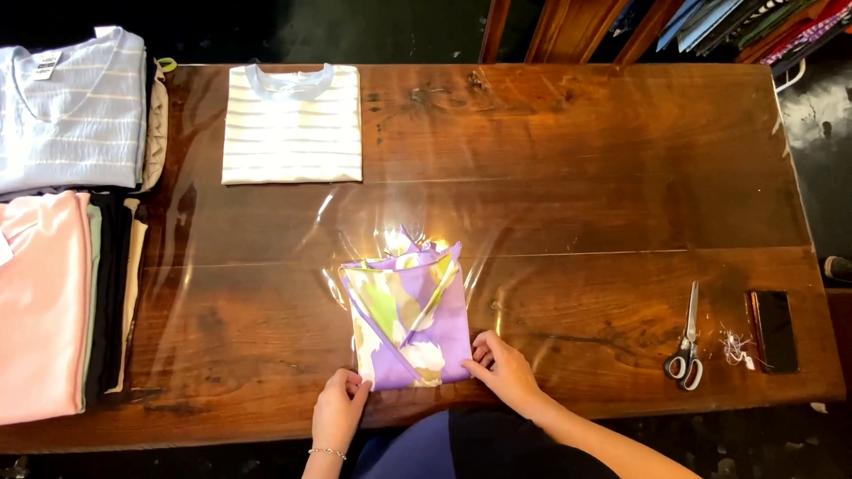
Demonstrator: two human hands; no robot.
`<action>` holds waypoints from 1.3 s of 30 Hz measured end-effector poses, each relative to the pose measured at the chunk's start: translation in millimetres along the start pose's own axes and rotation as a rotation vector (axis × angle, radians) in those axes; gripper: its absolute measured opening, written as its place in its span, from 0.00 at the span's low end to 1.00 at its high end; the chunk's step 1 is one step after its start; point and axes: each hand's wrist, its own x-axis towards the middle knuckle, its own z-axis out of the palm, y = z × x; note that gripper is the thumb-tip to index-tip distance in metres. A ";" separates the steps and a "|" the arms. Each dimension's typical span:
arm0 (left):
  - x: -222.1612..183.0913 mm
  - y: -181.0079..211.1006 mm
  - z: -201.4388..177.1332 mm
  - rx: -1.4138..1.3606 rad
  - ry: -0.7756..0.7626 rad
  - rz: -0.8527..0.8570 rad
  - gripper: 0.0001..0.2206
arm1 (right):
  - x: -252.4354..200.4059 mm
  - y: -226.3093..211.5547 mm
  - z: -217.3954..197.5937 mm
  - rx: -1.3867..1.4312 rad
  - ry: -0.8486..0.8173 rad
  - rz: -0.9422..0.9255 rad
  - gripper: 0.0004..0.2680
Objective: Folding a patterned garment and wrapping it in clear plastic film using scissors for trimming.
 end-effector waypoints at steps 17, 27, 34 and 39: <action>-9.8 -2.2 6.7 -0.261 0.025 0.015 0.09 | -15.5 -9.0 1.9 0.249 -0.106 0.084 0.11; -7.5 27.5 13.5 0.136 0.225 0.922 0.02 | 15.5 -23.4 50.6 -0.281 -0.143 -0.752 0.06; 15.7 30.2 25.5 0.115 0.252 0.987 0.07 | 35.6 -27.7 88.5 -0.512 -0.131 -0.623 0.16; 23.4 23.7 30.9 0.177 0.256 0.989 0.15 | 30.3 -30.4 80.7 -0.351 -0.076 -0.613 0.06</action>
